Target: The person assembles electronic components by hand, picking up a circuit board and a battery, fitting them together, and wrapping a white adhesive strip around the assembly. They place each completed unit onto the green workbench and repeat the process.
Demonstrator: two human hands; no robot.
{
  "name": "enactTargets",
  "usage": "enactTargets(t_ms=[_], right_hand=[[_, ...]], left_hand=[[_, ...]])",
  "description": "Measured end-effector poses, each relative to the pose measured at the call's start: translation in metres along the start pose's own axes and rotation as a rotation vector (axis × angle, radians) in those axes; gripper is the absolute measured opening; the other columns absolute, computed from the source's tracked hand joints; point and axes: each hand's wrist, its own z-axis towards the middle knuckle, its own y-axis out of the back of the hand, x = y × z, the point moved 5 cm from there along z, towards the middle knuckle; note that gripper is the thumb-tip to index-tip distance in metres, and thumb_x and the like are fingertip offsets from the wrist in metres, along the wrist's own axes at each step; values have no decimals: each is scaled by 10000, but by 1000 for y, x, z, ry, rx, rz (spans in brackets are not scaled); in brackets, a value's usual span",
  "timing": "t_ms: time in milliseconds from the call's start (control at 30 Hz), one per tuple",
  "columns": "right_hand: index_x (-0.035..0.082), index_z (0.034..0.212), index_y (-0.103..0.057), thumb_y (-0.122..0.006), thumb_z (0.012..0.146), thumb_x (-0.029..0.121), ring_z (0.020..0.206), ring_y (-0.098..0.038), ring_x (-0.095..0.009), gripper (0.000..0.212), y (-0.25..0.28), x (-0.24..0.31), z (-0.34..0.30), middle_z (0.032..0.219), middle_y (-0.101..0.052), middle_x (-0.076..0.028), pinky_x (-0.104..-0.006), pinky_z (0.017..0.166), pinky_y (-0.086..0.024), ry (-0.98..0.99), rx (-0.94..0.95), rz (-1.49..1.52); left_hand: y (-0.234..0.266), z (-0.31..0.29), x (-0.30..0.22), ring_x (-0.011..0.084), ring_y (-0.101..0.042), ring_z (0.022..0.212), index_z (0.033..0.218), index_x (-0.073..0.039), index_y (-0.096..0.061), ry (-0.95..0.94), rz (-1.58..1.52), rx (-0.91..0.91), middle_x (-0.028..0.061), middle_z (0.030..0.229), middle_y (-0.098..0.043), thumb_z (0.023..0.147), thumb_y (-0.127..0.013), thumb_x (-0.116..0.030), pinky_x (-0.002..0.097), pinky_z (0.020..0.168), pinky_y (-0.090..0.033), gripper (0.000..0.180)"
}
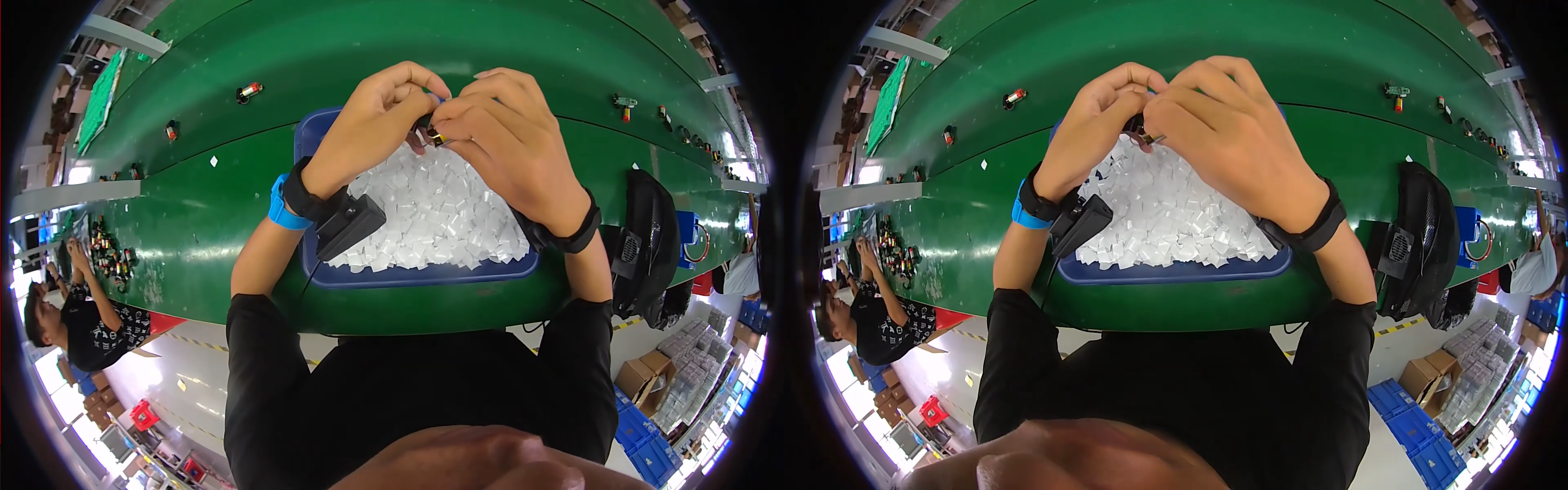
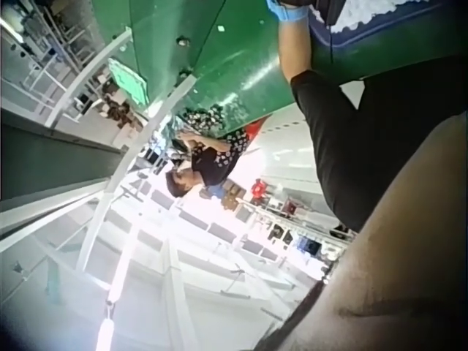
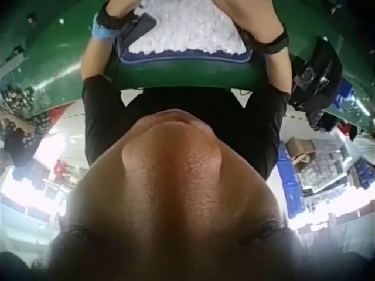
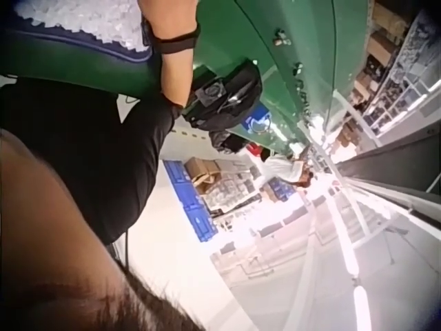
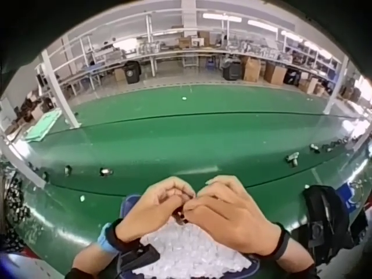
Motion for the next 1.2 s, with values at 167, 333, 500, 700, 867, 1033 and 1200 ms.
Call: enactTargets(t_ms=[167, 333, 500, 700, 867, 1033, 1200], right_hand=[[44, 875, -686, -804, 658, 32, 890, -647, -248, 246, 3, 2, 2, 936, -714, -36, -364, 771, -521, 56, -36, 16], [37, 872, -694, -800, 663, 40, 867, -652, -248, 234, 3, 18, 3, 935, -719, -42, -366, 755, -530, 139, -70, -57], [30, 875, -701, -809, 670, 11, 850, -657, -243, 232, 16, 10, 2, 949, -733, -53, -340, 715, -535, 120, -114, -37], [27, 874, -703, -819, 668, -28, 845, -658, -242, 243, 25, 7, 2, 972, -743, -56, -313, 674, -537, 5, -176, 6], [50, 836, -689, -775, 616, 34, 791, -649, -213, 237, 20, 10, 3, 870, -707, -27, -291, 602, -522, 76, -229, -66], [51, 861, -698, -810, 607, -9, 818, -644, -223, 284, 18, 7, 3, 913, -715, -33, -300, 641, -527, -13, -205, -70], [46, 892, -705, -834, 637, -35, 849, -636, -236, 296, 16, -1, 2, 966, -715, -46, -315, 704, -517, -70, -179, -36]], left_hand=[[0, -6, 2, 148, -623, 759, 1221, -12, -574, 75, -282, -45, 34, 859, -620, 975, -538, -263, 311, 655, -558, 353], [0, -10, -2, 161, -605, 752, 1252, -19, -569, 130, -368, 32, 22, 848, -591, 974, -506, -297, 326, 672, -550, 398], [-4, -13, -19, 156, -613, 776, 1227, 0, -592, 86, -326, 77, 30, 886, -597, 979, -480, -271, 310, 689, -525, 384], [-4, -16, -28, 144, -632, 733, 1160, 33, -634, -47, 58, 52, 56, 903, -647, 978, -510, -182, 309, 707, -560, 308], [-8, -14, -16, 151, -675, 743, 1172, 44, -624, 22, -163, 74, 69, 927, -654, 957, -524, -110, 309, 738, -576, 284], [-9, -18, -19, 198, -726, 792, 1176, 60, -617, 35, -174, 32, 94, 958, -672, 939, -534, -49, 296, 739, -581, 274], [-6, -17, -21, 201, -733, 798, 1210, 62, -609, -20, -109, -8, 100, 933, -686, 933, -551, -28, 280, 718, -585, 296]])
